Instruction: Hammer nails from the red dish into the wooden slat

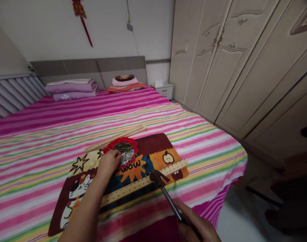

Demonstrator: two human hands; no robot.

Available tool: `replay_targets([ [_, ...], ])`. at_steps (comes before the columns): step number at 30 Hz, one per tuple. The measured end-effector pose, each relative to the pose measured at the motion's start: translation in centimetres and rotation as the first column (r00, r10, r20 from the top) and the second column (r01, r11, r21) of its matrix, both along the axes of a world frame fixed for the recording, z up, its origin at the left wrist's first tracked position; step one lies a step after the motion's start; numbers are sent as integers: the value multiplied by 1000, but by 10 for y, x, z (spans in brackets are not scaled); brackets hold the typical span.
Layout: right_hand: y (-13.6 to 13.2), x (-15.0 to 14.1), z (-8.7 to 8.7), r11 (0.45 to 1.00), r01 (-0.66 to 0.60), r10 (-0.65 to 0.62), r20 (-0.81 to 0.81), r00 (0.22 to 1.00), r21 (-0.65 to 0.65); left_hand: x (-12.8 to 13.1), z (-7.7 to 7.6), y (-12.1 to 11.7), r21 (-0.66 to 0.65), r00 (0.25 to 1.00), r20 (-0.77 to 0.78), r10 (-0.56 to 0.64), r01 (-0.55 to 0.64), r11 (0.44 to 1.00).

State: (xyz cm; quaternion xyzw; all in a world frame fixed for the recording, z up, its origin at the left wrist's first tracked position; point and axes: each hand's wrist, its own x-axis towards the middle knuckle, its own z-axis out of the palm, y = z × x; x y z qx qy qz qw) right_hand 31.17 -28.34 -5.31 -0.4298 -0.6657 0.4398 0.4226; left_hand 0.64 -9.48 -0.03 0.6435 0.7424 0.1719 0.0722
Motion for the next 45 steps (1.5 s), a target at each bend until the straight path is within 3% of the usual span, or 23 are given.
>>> replay_targets([
  [3, -5, -4, 10, 1000, 15, -15, -7, 1000, 0, -10, 4, -7, 20, 994, 88, 71, -73, 997],
  [5, -10, -7, 17, 997, 76, -77, -15, 997, -23, -16, 4, -15, 28, 963, 258, 83, -93, 995],
  [7, -15, -9, 22, 991, 120, -122, -26, 992, -62, -19, 3, -29, 13, 845, 529, 80, -102, 995],
  [9, -19, -11, 26, 982, 157, -160, -24, 987, -103, -19, 3, -48, -54, 651, 752, 104, -96, 994],
  [12, -23, -13, 30, 970, 184, -191, -35, 981, -159, -11, 6, -79, -174, 414, 895, 166, -19, 985],
  [16, -26, -16, 30, 964, 143, -168, -98, 981, -224, -1, 4, -107, -253, 300, 926, 229, 43, 967],
  [21, -29, -20, 29, 960, 113, -149, -127, 981, -257, 10, -19, -113, -188, 308, 929, 204, -82, 979],
  [26, -28, -16, 25, 964, 103, -133, -111, 985, -244, 21, -43, -109, -203, 238, 940, 245, -189, 961],
  [32, -26, -12, 17, 969, 47, -76, -109, 991, -244, 32, -55, -105, -193, 260, 931, 257, -247, 950],
  [37, -29, -15, 16, 956, 96, -131, -112, 985, -278, 34, -57, -103, -185, 354, 897, 264, -241, 953],
  [45, -27, -12, 13, 967, 43, -59, -60, 996, -249, 30, -71, -106, -65, 628, 758, 177, -198, 978],
])
